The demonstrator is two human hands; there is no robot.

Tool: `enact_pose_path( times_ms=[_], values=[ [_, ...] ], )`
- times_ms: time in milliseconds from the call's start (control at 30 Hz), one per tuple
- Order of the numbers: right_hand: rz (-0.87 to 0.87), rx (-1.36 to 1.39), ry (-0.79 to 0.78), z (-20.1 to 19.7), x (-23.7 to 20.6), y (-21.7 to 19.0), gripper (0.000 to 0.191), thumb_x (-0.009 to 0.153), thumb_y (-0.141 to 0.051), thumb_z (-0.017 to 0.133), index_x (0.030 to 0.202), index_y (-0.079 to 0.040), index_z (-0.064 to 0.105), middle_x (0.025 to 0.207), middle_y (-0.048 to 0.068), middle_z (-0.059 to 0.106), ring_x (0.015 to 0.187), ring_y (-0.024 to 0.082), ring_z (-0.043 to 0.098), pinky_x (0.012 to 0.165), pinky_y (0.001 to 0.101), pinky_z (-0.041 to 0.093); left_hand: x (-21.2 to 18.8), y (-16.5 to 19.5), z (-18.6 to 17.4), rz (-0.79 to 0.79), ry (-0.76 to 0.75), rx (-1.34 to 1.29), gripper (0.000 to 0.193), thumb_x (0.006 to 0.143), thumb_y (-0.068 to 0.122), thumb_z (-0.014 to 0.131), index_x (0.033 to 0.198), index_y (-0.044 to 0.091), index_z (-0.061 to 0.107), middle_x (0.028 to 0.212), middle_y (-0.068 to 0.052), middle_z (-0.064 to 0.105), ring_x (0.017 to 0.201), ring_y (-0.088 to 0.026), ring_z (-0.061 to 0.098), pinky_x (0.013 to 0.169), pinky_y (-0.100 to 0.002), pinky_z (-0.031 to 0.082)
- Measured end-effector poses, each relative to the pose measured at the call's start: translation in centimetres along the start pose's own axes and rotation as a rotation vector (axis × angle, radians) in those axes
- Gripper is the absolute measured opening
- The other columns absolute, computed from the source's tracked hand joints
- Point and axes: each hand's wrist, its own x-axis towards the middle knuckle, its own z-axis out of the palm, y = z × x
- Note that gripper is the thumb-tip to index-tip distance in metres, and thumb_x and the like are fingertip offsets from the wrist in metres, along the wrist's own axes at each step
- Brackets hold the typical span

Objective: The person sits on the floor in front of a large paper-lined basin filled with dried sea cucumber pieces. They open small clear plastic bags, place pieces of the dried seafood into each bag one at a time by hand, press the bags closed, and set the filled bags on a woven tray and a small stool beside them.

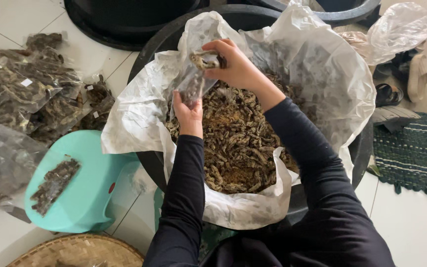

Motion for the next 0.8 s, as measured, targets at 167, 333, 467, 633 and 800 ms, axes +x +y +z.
enact_pose_path(
  times_ms=[167,333,467,633,800],
  values=[
    [0.226,-0.214,-0.086,-0.8,-0.8,0.7,0.026,0.086,-0.005,0.084,0.11,-0.008,0.075,0.107,0.008,0.066,0.083,0.019,0.063,0.075,0.0312,0.055,-0.7,0.2,1.6,-0.061,-0.071,-0.111,0.044,0.103,0.03,0.057,0.136,0.001,0.056,0.136,-0.018,0.065,0.125,-0.039,0.063,0.107,-0.061,0.053],
    [0.012,0.168,0.292,-0.3,-1.4,0.4,0.021,0.087,0.0,0.085,0.095,-0.005,0.066,0.111,0.003,0.058,0.093,0.009,0.067,0.077,0.0236,0.058,-2.0,-0.2,2.8,-0.061,0.007,-0.038,0.05,0.097,0.04,0.059,0.139,0.013,0.053,0.134,-0.012,0.065,0.124,-0.035,0.063,0.107,-0.065,0.048],
    [0.052,-0.198,0.154,0.1,-1.5,-0.7,0.017,0.083,-0.005,0.088,0.091,-0.005,0.074,0.109,0.008,0.067,0.084,0.012,0.069,0.073,0.0235,0.059,-1.9,-0.5,2.3,-0.059,-0.034,-0.033,0.052,0.097,0.043,0.062,0.137,0.01,0.055,0.132,-0.013,0.066,0.119,-0.035,0.066,0.107,-0.063,0.049],
    [-0.202,-0.166,0.192,1.0,-3.3,-0.8,0.017,0.091,0.006,0.068,0.106,-0.002,0.074,0.123,0.013,0.064,0.105,0.02,0.067,0.086,0.0303,0.058,-1.4,-0.4,1.7,-0.087,-0.165,-0.105,0.036,0.105,0.043,0.069,0.118,0.009,0.061,0.119,-0.01,0.067,0.106,-0.027,0.068,0.107,-0.062,0.055],
    [0.21,-0.053,0.43,4.5,-6.0,2.6,0.018,0.094,0.0,0.065,0.11,-0.005,0.071,0.107,0.011,0.066,0.086,0.02,0.062,0.078,0.0337,0.053,-1.7,1.3,2.9,-0.044,-0.122,-0.091,0.041,0.096,0.04,0.07,0.12,0.007,0.067,0.117,-0.012,0.071,0.103,-0.03,0.073,0.098,-0.051,0.057]
  ],
)
